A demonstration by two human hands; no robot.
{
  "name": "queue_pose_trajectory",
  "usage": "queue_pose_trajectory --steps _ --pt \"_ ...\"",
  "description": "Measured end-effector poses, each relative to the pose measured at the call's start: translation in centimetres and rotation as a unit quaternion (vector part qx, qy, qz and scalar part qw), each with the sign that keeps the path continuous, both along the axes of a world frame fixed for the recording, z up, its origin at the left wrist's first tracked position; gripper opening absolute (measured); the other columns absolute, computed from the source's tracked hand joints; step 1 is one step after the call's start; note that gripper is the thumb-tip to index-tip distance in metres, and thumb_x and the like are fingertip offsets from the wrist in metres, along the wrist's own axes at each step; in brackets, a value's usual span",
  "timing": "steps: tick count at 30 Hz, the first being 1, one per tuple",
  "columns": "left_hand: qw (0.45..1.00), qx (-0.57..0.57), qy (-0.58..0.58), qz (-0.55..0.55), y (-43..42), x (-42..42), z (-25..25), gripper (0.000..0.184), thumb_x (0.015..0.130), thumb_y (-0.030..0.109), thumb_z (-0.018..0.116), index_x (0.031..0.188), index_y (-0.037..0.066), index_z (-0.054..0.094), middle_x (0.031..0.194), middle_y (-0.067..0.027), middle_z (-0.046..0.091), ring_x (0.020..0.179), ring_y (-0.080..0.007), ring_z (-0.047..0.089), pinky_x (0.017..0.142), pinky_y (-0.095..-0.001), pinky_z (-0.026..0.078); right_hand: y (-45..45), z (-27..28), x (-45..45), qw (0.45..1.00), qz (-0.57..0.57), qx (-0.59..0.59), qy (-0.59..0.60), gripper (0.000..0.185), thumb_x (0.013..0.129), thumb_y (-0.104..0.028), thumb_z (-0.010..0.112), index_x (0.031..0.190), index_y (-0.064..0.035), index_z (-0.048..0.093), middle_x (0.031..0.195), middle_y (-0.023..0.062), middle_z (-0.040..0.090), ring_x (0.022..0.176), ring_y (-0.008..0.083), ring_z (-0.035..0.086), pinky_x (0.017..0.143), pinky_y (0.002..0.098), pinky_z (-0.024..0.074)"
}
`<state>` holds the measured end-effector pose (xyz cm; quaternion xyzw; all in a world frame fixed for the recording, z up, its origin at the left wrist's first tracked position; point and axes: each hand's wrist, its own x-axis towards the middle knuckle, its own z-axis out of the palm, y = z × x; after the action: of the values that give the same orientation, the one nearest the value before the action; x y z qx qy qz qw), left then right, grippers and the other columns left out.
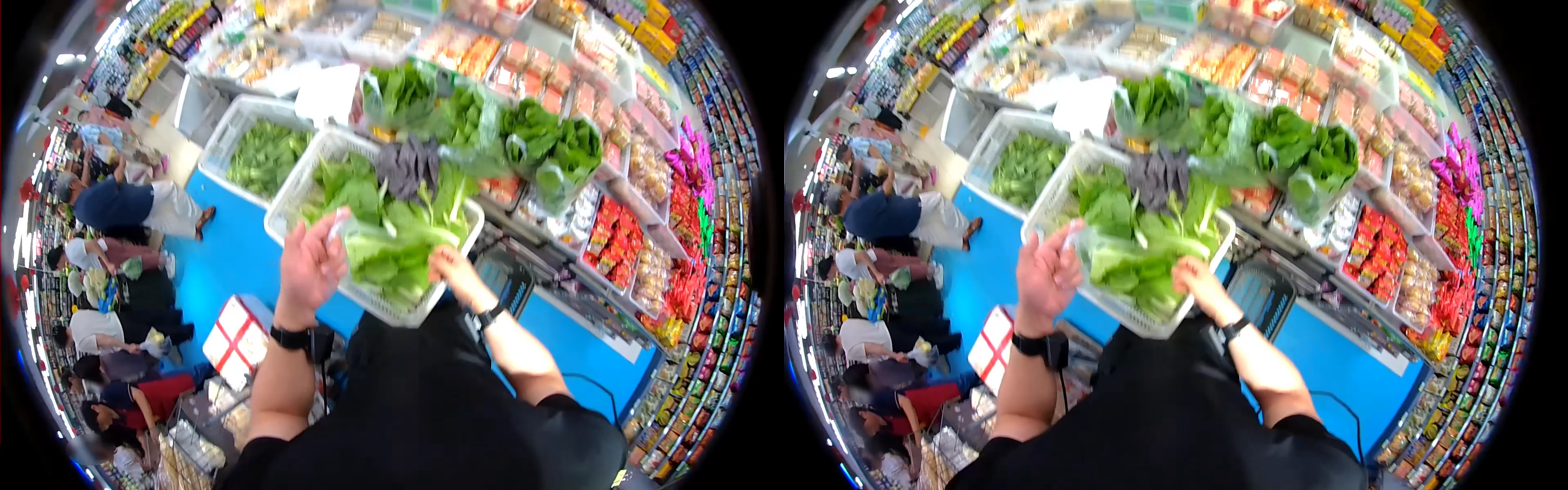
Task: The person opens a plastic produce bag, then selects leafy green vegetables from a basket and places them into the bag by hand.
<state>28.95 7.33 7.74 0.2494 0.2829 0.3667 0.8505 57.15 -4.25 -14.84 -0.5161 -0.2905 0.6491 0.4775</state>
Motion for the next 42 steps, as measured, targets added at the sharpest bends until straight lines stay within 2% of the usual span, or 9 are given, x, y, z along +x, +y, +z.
queue_pose_trajectory --steps 4,8,15,22,24,25,27,33,42 --pt "1.0 0.018 0.011 0.01 0.1 -0.6 -0.3 0.073 0.109 0.057 0.04 0.154 0.0 0.049 0.078 0.0015 0.055 0.058 -0.0097 0.04 0.056 -0.0266 0.033 0.7 -0.2 -2.3 0.986 -0.043 0.029 -0.159 0.004 0.096 -0.006 0.063 0.1 -0.0061 0.064 0.084 -0.0017 0.064 0.075 0.0116 0.062 0.067 0.0277 0.0498" --pt "0.998 0.0 0.034 0.043 0.4 -1.6 0.4 0.069 0.111 0.054 0.038 0.151 -0.001 0.051 0.077 -0.0001 0.055 0.058 -0.0105 0.04 0.056 -0.0274 0.033 1.2 3.0 -1.6 0.966 -0.071 -0.127 0.215 0.009 0.097 -0.007 0.067 0.1 -0.014 0.062 0.082 -0.005 0.058 0.071 0.0091 0.056 0.062 0.0282 0.0434" --pt "0.998 -0.032 0.041 0.023 2.5 -4.4 -0.1 0.066 0.112 0.053 0.037 0.149 0.001 0.053 0.078 -0.0007 0.054 0.059 -0.0111 0.04 0.059 -0.0279 0.035 0.6 5.5 -1.3 0.933 -0.109 -0.094 0.329 0.017 0.101 -0.003 0.061 0.116 -0.0126 0.06 0.079 -0.0049 0.056 0.061 0.0078 0.054 0.055 0.0252 0.043" --pt "0.998 -0.034 0.005 -0.048 7.9 -8.2 -0.9 0.064 0.111 0.054 0.041 0.149 0.005 0.054 0.082 0.0016 0.053 0.063 -0.0104 0.04 0.06 -0.0268 0.035 -0.3 6.1 -3.8 0.894 -0.165 -0.031 0.416 0.028 0.105 -0.028 0.059 0.126 -0.0117 0.065 0.095 -0.0002 0.067 0.075 0.0159 0.061 0.068 0.0359 0.0496" --pt "0.995 -0.037 0.022 -0.086 9.0 -9.2 -1.2 0.056 0.113 0.049 0.041 0.15 0.008 0.054 0.082 0.0035 0.051 0.064 -0.0087 0.04 0.06 -0.0247 0.034 -0.6 5.2 -5.1 0.958 -0.175 -0.062 0.219 0.027 0.1 -0.013 0.059 0.126 -0.0129 0.066 0.083 -0.0015 0.058 0.071 0.0153 0.052 0.065 0.0319 0.0419" --pt "0.995 -0.015 0.018 -0.099 9.1 -9.9 -1.3 0.053 0.114 0.045 0.041 0.151 0.009 0.054 0.082 0.0042 0.05 0.064 -0.0077 0.039 0.059 -0.0237 0.034 -0.4 8.0 -7.7 0.967 -0.129 0.162 -0.15 0.033 0.095 -0.004 0.06 0.126 -0.014 0.066 0.079 -0.0017 0.055 0.071 0.0138 0.051 0.063 0.0303 0.0397" --pt "0.995 -0.012 0.015 -0.102 9.5 -11.1 -0.8 0.053 0.114 0.044 0.04 0.152 0.008 0.054 0.081 0.0048 0.048 0.063 -0.0074 0.039 0.058 -0.0233 0.033 0.8 7.8 -9.4 0.939 -0.231 -0.064 0.246 0.037 0.09 0.004 0.061 0.122 -0.0145 0.065 0.085 -0.0022 0.057 0.072 0.0141 0.056 0.061 0.0327 0.0449" --pt "0.993 -0.017 0.032 -0.116 11.3 -15.3 0.4 0.049 0.115 0.036 0.041 0.153 0.009 0.054 0.081 0.0045 0.045 0.063 -0.0075 0.037 0.057 -0.0226 0.031 4.2 5.2 -15.5 0.969 -0.227 -0.091 -0.021 0.028 0.093 0.007 0.055 0.113 -0.013 0.055 0.078 -0.0018 0.052 0.059 0.0117 0.047 0.052 0.027 0.038" --pt "0.996 0.02 0.02 -0.083 12.2 -22.1 0.5 0.046 0.114 0.028 0.045 0.157 0.012 0.05 0.086 0.0027 0.05 0.063 -0.0072 0.038 0.056 -0.0227 0.029 9.5 6.4 -21.4 0.991 -0.134 -0.024 0.006 0.021 0.096 0.005 0.059 0.115 -0.0057 0.058 0.082 -0.0011 0.057 0.062 0.0095 0.052 0.055 0.0246 0.0405"
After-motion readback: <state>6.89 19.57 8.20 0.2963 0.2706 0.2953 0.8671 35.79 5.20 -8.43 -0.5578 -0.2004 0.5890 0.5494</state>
